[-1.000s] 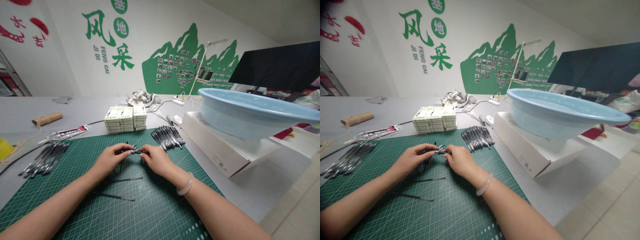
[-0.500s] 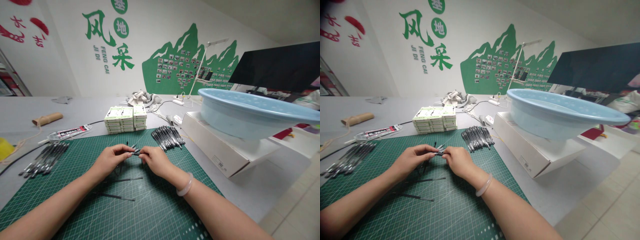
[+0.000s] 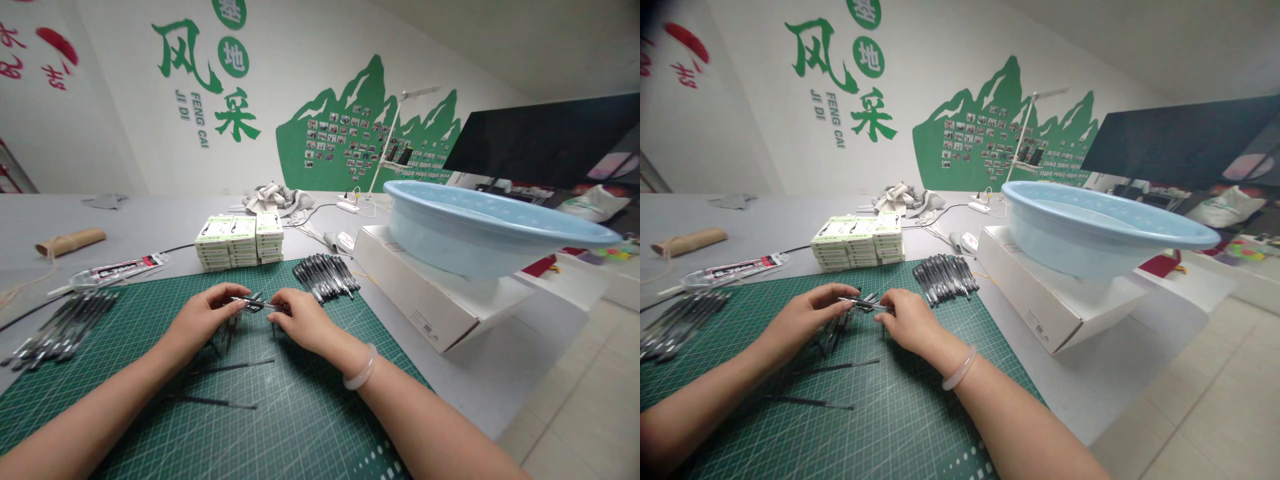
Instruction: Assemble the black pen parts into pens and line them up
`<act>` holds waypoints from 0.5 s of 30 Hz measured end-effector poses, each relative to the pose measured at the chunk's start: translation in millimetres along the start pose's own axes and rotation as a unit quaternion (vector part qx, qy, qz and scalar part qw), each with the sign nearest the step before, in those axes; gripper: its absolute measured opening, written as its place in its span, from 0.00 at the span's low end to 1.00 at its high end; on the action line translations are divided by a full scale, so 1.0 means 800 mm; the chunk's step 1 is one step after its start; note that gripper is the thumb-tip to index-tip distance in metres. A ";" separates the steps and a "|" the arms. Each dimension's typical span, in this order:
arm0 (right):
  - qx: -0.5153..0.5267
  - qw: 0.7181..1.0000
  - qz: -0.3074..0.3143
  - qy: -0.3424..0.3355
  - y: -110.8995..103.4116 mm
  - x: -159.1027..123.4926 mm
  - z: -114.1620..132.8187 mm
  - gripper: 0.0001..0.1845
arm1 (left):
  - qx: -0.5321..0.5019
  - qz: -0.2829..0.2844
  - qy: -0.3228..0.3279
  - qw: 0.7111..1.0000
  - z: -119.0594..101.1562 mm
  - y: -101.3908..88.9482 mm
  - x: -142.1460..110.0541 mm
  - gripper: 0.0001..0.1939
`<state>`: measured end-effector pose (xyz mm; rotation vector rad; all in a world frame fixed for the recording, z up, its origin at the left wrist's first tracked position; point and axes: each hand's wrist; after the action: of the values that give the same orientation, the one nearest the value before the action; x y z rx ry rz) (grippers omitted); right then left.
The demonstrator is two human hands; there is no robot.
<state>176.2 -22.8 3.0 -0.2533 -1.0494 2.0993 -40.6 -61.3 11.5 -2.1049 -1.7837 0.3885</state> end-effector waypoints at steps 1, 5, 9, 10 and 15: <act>-0.031 0.999 -0.014 -0.001 -0.003 0.000 -0.001 0.05 | -0.019 -0.020 0.000 1.000 0.004 -0.002 0.001 0.21; -0.161 0.983 -0.080 0.030 -0.017 -0.001 -0.010 0.02 | -0.083 -0.061 -0.010 0.995 0.018 -0.010 0.008 0.26; -0.249 0.944 -0.160 0.147 -0.035 0.001 -0.032 0.05 | -0.104 -0.081 -0.030 0.991 0.022 -0.020 0.011 0.28; -0.259 0.935 -0.171 0.174 -0.039 0.001 -0.038 0.06 | -0.101 -0.082 -0.036 0.991 0.022 -0.022 0.010 0.28; -0.269 0.905 -0.195 0.265 -0.056 0.001 -0.069 0.07 | -0.075 -0.065 -0.050 0.994 0.015 -0.028 0.007 0.25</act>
<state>226.5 27.7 1.6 -0.7694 -1.1920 1.2432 -65.0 -51.3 10.4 -2.0865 -2.0545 0.3402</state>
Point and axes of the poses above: each hand's wrist, its own x-axis towards the middle knuckle, its own y-axis out of the palm, z = x × y, and after that the axes turned 14 degrees about z, right-handed
